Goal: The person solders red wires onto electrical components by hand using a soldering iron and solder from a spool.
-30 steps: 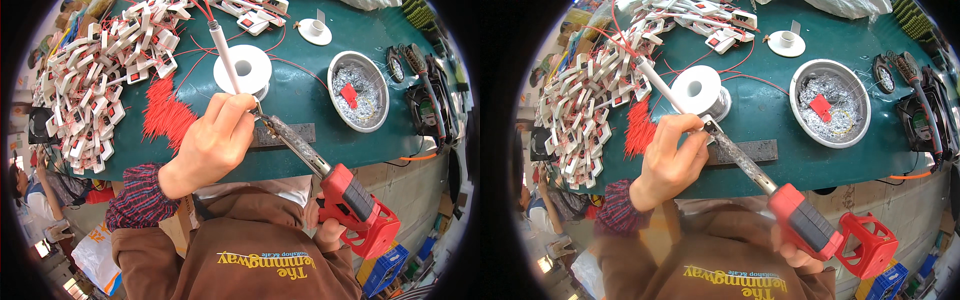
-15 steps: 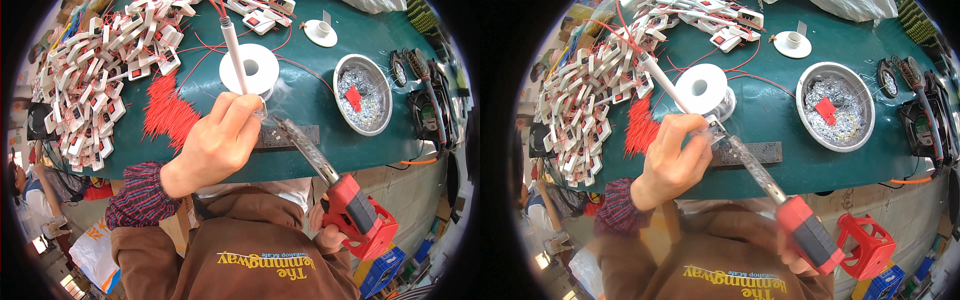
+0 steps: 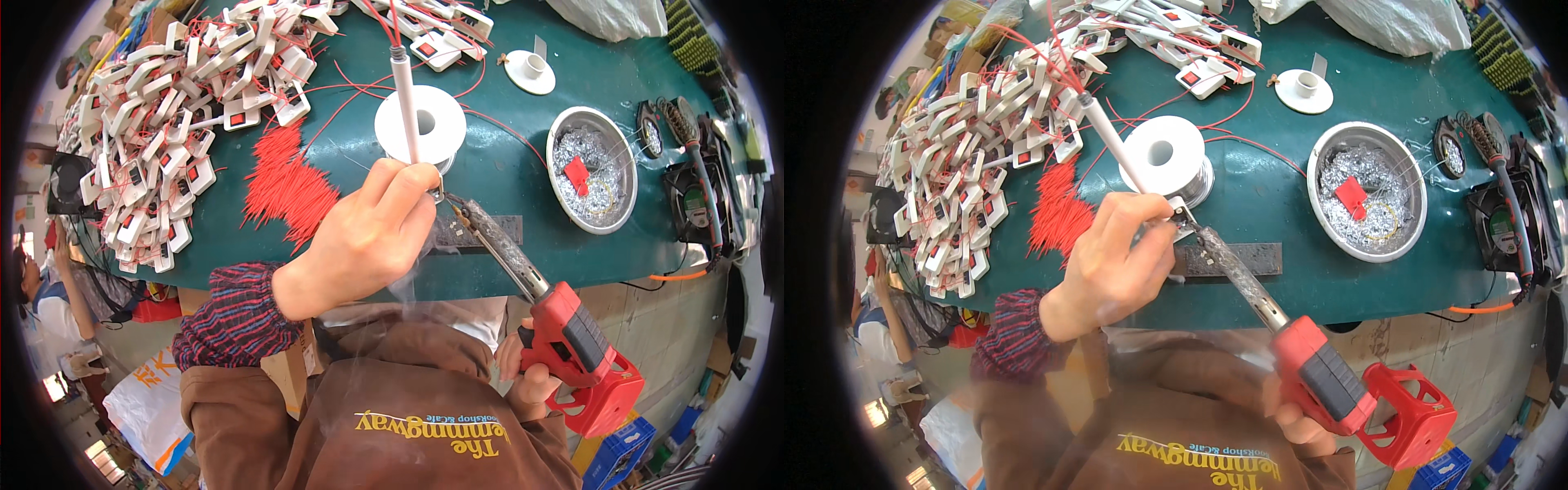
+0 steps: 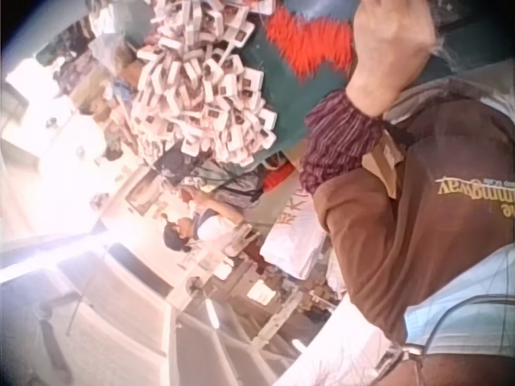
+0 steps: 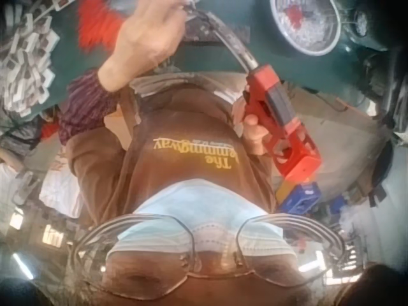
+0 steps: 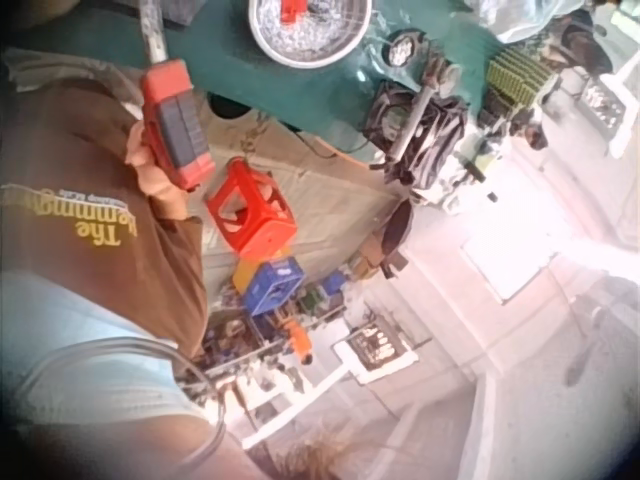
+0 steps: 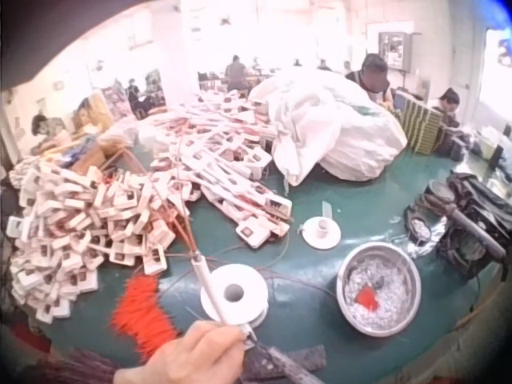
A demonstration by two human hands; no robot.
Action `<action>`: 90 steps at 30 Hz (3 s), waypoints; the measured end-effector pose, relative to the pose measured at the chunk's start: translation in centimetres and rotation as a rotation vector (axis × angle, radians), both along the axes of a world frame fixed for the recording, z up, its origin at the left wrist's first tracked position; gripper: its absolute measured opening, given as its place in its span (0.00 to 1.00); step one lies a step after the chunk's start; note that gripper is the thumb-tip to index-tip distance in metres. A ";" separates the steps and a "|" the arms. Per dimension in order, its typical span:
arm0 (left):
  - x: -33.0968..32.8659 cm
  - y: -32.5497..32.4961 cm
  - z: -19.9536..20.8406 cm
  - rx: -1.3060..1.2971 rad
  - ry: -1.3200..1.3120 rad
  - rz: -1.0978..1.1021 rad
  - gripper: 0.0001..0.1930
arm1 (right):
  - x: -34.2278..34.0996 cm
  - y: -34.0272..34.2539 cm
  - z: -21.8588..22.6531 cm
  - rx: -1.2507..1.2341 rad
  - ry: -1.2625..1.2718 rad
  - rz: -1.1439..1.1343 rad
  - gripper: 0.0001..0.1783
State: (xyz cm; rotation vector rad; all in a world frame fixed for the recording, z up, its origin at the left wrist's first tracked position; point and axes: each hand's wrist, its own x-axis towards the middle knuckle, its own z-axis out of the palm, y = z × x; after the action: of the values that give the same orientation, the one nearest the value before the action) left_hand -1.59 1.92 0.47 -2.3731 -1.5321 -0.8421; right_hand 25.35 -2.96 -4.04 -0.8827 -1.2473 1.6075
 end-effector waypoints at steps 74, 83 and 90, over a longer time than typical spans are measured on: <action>1.3 -2.0 -0.2 -0.083 -0.380 0.183 0.11 | 6.2 0.0 -0.8 0.384 -0.490 0.200 0.46; 1.4 -2.1 -0.5 -0.082 -0.397 0.168 0.12 | 3.6 -0.4 -1.6 0.243 -0.179 0.047 0.40; 1.0 -2.1 0.6 -0.125 -0.411 0.157 0.15 | 2.1 -0.2 -1.5 0.196 -0.101 0.008 0.41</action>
State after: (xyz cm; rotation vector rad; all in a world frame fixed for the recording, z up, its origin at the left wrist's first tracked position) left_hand -0.54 -0.22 1.06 -2.2171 -1.9441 -1.2900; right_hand 27.48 -3.18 -5.54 -0.8438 -1.4535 1.4327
